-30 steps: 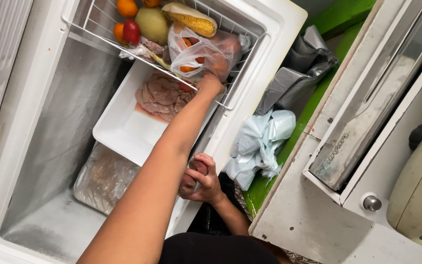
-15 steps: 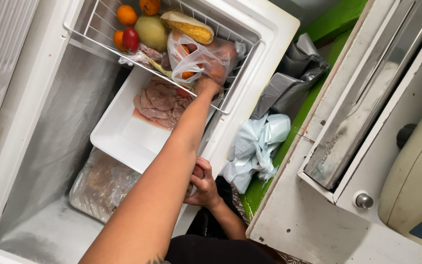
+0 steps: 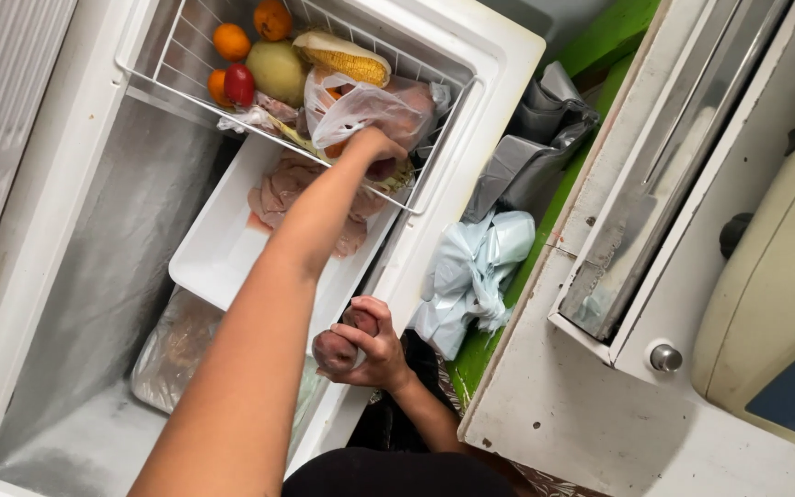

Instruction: Retrieving produce from a freezer, arranging it on a table, and peeling it into a bucket while sitting on the floor.

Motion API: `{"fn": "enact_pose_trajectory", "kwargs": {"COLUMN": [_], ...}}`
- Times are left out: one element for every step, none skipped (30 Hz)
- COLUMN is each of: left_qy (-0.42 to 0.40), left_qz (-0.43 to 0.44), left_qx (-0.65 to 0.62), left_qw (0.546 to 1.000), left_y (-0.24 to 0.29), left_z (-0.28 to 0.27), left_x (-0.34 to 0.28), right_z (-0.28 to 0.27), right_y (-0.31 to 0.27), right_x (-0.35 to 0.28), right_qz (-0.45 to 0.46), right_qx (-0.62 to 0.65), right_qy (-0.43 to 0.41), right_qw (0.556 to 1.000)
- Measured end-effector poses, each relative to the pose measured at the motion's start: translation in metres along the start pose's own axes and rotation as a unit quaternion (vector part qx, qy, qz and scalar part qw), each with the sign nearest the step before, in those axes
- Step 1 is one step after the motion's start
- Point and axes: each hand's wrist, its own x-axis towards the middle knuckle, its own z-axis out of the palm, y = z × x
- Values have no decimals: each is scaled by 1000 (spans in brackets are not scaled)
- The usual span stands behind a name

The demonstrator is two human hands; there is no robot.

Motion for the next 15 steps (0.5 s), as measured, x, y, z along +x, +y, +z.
{"fn": "enact_pose_trajectory", "kwargs": {"left_qy": [1, 1, 2, 1, 10, 18, 18, 15, 12, 12, 51, 91, 93, 112, 131], "left_qz": [2, 2, 2, 3, 22, 41, 41, 49, 57, 55, 97, 139, 136, 140, 143], "left_qx": [0, 21, 41, 41, 15, -10, -10, -79, -148, -151, -160, -167, -169, -198, -226], "left_qw": [1000, 1000, 999, 999, 1000, 999, 999, 996, 987, 987, 981, 972, 972, 964, 955], "left_y": [5, 10, 15, 20, 24, 28, 28, 28, 27, 11, -5, -22, -51, -78, -106], "left_z": [-11, -23, -35, -54, -74, -94, -111, -129, -148, -144, -141, -138, -114, -92, -70], "left_x": [-2, -3, -5, -38, -71, -104, -136, -168, -200, -224, -249, -273, -281, -287, -293], "right_z": [0, 0, 1, -1, -3, -4, -9, -15, -20, -19, -18, -15, -12, -7, -2], "right_y": [1, 3, 4, 3, 3, 2, -1, -3, -5, -3, -2, 0, 5, 12, 19], "right_x": [-2, -4, -6, -6, -6, -6, -4, 0, 4, 1, -1, -2, -13, -21, -28], "right_qz": [-2, 3, 7, 7, 34, 61, 61, 97, 133, 134, 198, 259, 259, 376, 465], "right_qx": [-1, -3, -5, -6, 4, 15, 14, 46, 78, 79, 168, 256, 257, 458, 624], "right_qy": [1, 2, 3, 3, -3, -9, -10, -39, -68, -71, -34, 4, 0, 72, 135], "right_qw": [1000, 1000, 1000, 1000, 999, 998, 998, 993, 986, 985, 965, 931, 931, 803, 613]}}
